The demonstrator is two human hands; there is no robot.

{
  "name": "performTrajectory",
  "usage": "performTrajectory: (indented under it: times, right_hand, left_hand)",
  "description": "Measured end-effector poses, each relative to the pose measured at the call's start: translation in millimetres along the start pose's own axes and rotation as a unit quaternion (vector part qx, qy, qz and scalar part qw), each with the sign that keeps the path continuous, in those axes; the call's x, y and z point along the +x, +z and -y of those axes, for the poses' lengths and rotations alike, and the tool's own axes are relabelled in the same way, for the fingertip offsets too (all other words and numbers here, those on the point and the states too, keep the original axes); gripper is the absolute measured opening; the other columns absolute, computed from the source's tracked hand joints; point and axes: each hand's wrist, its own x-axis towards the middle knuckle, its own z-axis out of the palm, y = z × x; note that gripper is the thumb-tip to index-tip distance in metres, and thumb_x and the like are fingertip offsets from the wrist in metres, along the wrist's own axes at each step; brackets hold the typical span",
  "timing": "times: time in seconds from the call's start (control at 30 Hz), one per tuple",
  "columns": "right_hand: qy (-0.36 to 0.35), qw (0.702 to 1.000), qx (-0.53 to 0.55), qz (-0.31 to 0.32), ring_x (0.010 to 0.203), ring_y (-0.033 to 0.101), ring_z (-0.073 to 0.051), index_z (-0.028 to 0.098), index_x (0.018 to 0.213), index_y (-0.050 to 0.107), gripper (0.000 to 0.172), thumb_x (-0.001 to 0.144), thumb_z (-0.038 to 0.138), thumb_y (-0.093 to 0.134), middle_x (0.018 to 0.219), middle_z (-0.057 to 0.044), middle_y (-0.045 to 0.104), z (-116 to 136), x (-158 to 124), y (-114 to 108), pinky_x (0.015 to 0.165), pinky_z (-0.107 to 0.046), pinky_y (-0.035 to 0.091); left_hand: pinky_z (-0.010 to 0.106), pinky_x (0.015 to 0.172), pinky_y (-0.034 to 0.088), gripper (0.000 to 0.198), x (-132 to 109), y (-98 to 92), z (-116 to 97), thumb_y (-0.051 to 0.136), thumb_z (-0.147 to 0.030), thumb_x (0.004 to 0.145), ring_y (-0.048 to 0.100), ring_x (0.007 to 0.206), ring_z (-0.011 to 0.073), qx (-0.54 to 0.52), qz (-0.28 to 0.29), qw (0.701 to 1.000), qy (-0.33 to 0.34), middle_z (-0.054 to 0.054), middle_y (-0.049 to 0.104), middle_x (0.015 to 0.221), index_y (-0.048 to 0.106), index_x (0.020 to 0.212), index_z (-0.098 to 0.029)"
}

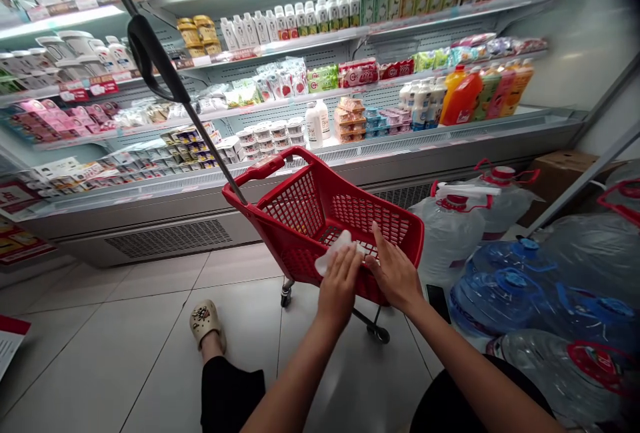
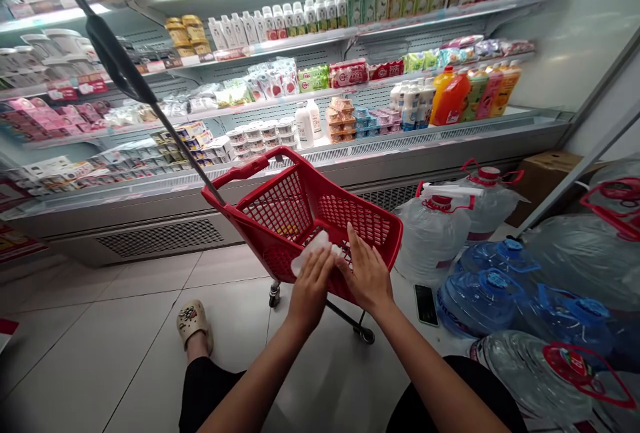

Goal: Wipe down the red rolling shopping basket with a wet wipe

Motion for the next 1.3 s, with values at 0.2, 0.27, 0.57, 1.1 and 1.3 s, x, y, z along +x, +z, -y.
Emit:
performTrajectory:
  times: [0.2,0.27,0.57,1.1,1.3]
  right_hand:
    - [0.024,1.000,0.014,0.005,0.144,0.049,-0.027,0.026,0.168,-0.003,0.076,0.106,0.063,0.020,0.164,-0.009,0.042,-3.9,-4.6,-9.3,0.119,-0.052,0.038]
    - [0.033,0.999,0.018,0.006,0.144,0.049,-0.027,0.026,0.168,-0.002,0.076,0.106,0.064,0.020,0.163,-0.008,0.045,-2.9,-5.4,-11.7,0.119,-0.052,0.038]
    - [0.011,1.000,-0.009,-0.005,0.144,0.049,-0.026,0.026,0.168,-0.007,0.077,0.106,0.063,0.021,0.168,-0.006,0.035,3.5,-5.8,-2.0,0.121,-0.051,0.036]
    - [0.052,0.937,0.343,-0.032,0.149,0.043,-0.030,0.028,0.164,0.026,0.080,0.098,0.066,0.052,0.161,-0.012,0.046,0.9,-3.1,-22.3,0.123,-0.055,0.033]
    - [0.094,0.824,0.549,0.105,0.128,0.063,-0.033,0.019,0.136,0.059,0.073,0.085,0.070,0.070,0.138,-0.016,0.067,35.6,3.3,-43.0,0.107,-0.048,0.052]
  left_hand:
    - [0.044,0.127,0.035,0.056,6.5,-33.3,72.6,0.039,-0.009,0.102,0.044,0.150,0.0218,0.066,0.075,0.989,0.109,0.009,0.046,0.162,0.041,0.157,-0.015]
    - [0.048,0.127,0.034,0.057,11.4,-54.9,125.3,0.038,-0.005,0.099,0.047,0.148,0.0245,0.099,0.080,0.989,0.072,0.013,0.049,0.159,0.046,0.154,-0.014]
    - [0.055,0.123,0.040,0.055,18.0,-55.2,163.0,0.040,-0.007,0.096,0.042,0.151,0.0299,0.104,0.001,0.990,-0.096,0.015,0.053,0.156,0.050,0.149,-0.017]
    - [0.038,0.110,0.046,0.041,34.9,-76.3,-2.2,0.046,-0.042,0.106,0.059,0.128,0.0235,-0.589,-0.004,0.756,-0.286,0.010,0.058,0.145,0.048,0.143,-0.024]
    - [0.039,0.116,0.041,0.056,32.7,-89.5,-16.1,0.051,-0.049,0.103,0.049,0.140,0.0264,-0.688,0.027,0.667,-0.286,0.009,0.049,0.155,0.038,0.153,-0.027]
